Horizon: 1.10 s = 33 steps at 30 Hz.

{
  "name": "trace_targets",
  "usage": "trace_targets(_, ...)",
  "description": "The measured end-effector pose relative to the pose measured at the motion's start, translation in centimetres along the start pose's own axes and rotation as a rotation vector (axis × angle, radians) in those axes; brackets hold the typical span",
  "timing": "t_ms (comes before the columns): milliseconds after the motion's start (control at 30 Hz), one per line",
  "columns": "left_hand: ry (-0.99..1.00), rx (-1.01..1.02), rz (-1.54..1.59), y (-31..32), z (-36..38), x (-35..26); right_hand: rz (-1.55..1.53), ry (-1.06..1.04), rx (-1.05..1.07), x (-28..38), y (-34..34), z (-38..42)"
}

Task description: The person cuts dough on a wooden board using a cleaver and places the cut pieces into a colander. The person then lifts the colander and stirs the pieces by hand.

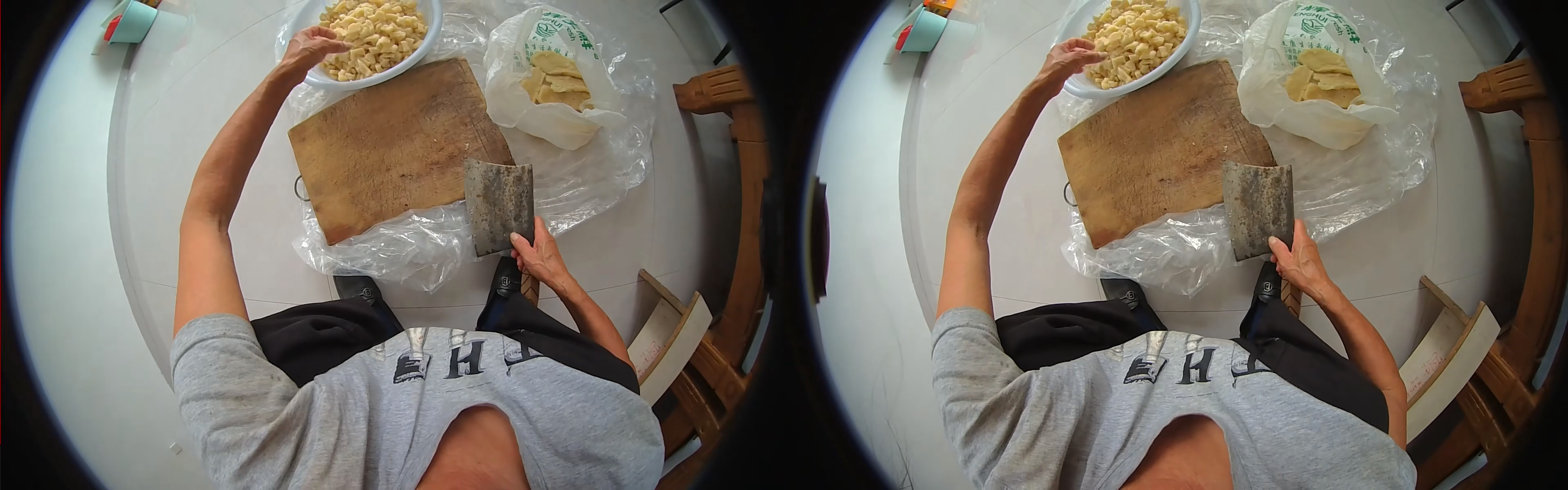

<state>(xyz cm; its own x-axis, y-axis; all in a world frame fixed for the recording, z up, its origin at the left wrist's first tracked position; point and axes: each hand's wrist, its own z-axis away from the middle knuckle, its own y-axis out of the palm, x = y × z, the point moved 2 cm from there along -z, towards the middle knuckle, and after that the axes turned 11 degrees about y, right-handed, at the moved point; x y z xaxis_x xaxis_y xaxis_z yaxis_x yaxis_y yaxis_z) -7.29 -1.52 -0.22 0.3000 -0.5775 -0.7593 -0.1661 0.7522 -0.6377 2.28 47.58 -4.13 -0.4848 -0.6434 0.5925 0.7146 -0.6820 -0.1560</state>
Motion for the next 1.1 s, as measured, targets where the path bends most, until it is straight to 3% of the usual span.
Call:
trace_targets(33, 0.033, -0.077, -0.118, 0.1, 0.3, -0.4, -0.012, 0.004, 0.002, -0.2, 0.2, 0.0)
trace_targets(267, 0.074, -0.113, -0.034, -1.0, -0.5, -0.1, -0.104, -0.031, 0.043, -3.0, 1.4, -1.1)
trace_targets(567, -0.043, -0.060, -0.163, -0.4, 2.0, -0.6, 0.286, -0.226, -0.040, -3.6, 0.1, -1.3)
trace_targets(667, -0.067, -0.035, -0.233, -0.3, 2.6, -0.7, 0.554, -0.297, -0.089, -2.6, -0.3, -0.6)
trace_targets(767, -0.213, 0.042, -0.293, -0.3, 3.3, -0.8, 0.720, -0.242, -0.103, -1.1, -0.4, 0.8)
trace_targets(967, -0.225, 0.061, -0.300, -2.5, 4.8, 2.0, 0.954, -0.322, -0.170, 0.8, -1.4, 1.1)
trace_targets(1067, -0.215, 0.059, -0.253, -2.8, 5.0, 3.5, 0.787, -0.490, -0.178, 7.1, -2.6, 1.6)
trace_targets(1100, -0.217, 0.056, -0.243, -2.9, 5.1, 3.6, 0.658, -0.475, -0.043, 8.6, -2.5, 0.7)
